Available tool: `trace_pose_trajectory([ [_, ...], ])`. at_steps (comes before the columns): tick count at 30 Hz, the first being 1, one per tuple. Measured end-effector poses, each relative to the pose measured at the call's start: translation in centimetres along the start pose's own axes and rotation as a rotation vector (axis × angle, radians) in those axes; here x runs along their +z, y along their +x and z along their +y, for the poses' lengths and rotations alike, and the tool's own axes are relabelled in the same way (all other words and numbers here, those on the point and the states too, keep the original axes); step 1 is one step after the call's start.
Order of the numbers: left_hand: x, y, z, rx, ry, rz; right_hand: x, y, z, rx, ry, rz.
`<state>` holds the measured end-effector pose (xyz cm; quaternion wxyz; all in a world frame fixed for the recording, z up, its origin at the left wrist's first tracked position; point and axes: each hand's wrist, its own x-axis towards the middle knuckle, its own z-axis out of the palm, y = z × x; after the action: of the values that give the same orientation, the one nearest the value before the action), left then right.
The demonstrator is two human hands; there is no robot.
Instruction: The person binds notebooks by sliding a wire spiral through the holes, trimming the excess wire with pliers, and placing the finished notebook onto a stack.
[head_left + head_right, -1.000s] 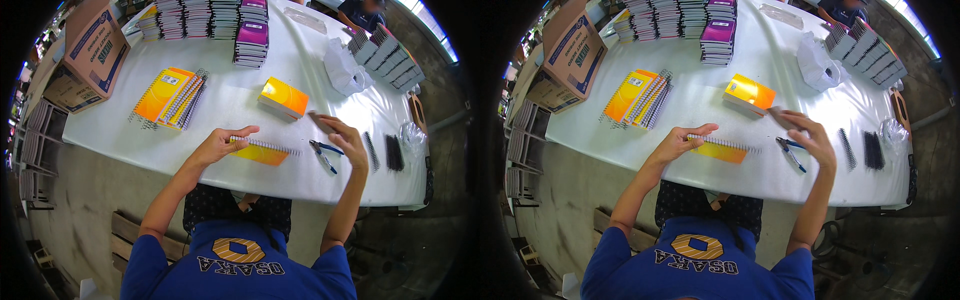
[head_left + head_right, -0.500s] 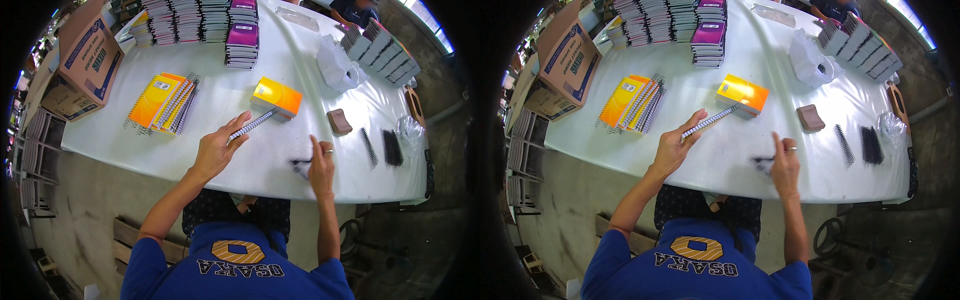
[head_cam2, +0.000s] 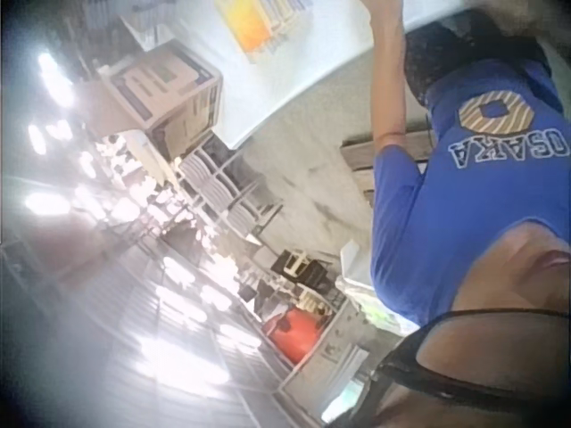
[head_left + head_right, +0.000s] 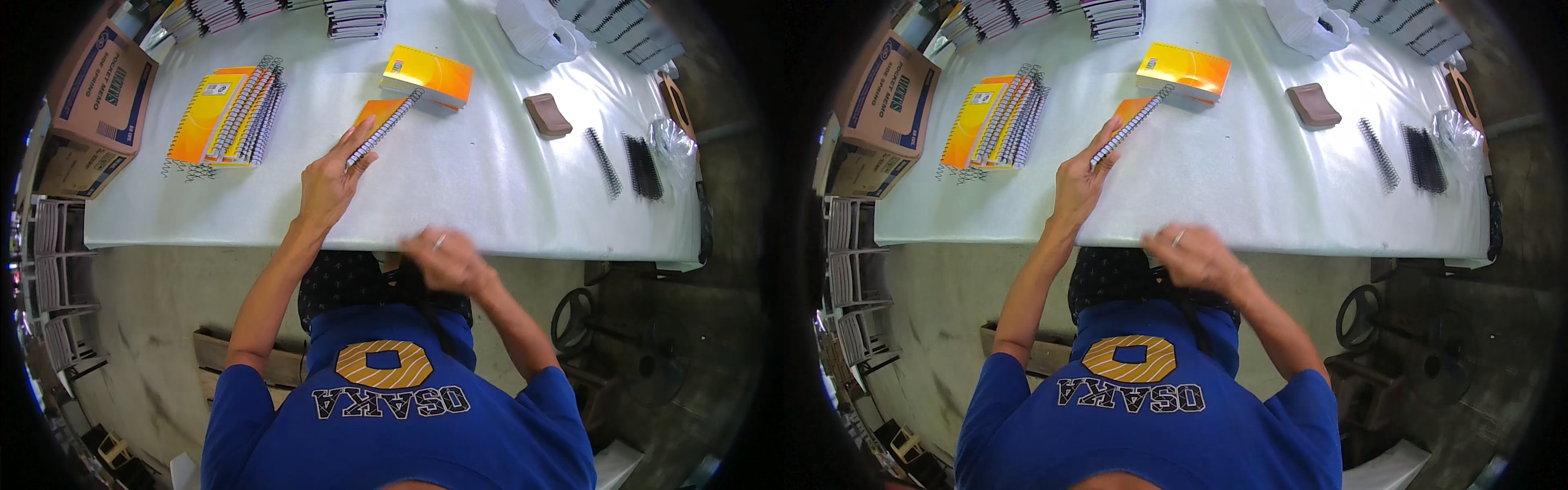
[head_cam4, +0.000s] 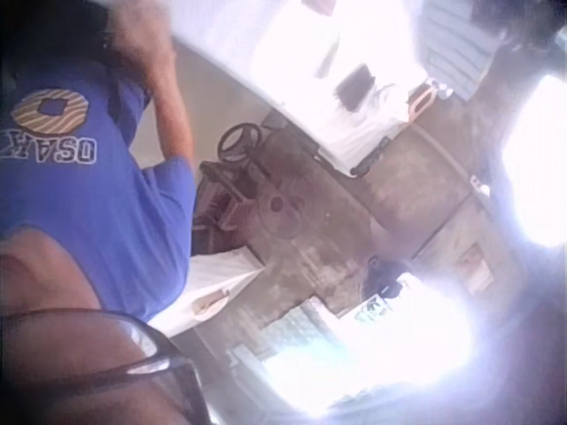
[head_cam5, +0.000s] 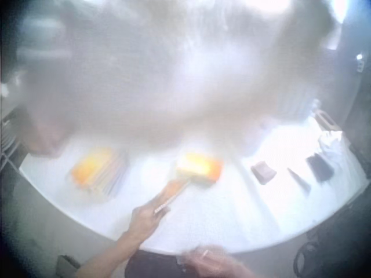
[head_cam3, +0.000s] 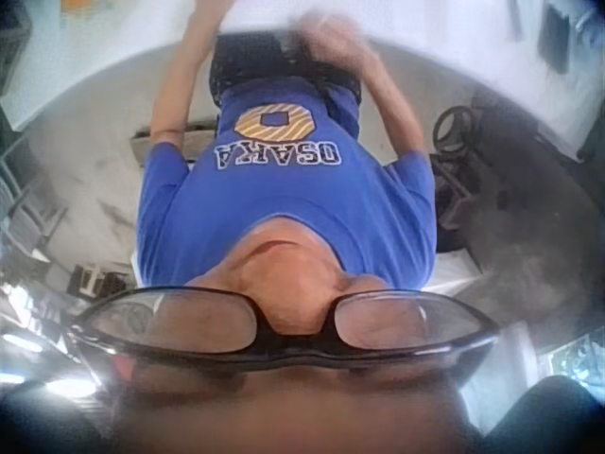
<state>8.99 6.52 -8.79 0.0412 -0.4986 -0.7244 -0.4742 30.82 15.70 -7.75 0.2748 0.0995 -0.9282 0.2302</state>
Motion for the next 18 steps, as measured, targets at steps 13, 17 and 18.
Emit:
trace_pose_trajectory([
  [13, -0.1, 0.5, 0.3, -0.02, 0.138, -0.057, 11.3, -6.6, 2.2, 0.514, 0.314, -1.108],
  [17, 0.7, 1.0, 0.8, 0.024, 0.133, -0.057, 11.0, -8.8, 1.8, 0.465, 0.331, -0.802],
  [18, 0.7, 1.0, 0.7, 0.02, 0.137, -0.072, 10.8, -8.7, 1.2, 0.429, 0.261, -0.642],
])
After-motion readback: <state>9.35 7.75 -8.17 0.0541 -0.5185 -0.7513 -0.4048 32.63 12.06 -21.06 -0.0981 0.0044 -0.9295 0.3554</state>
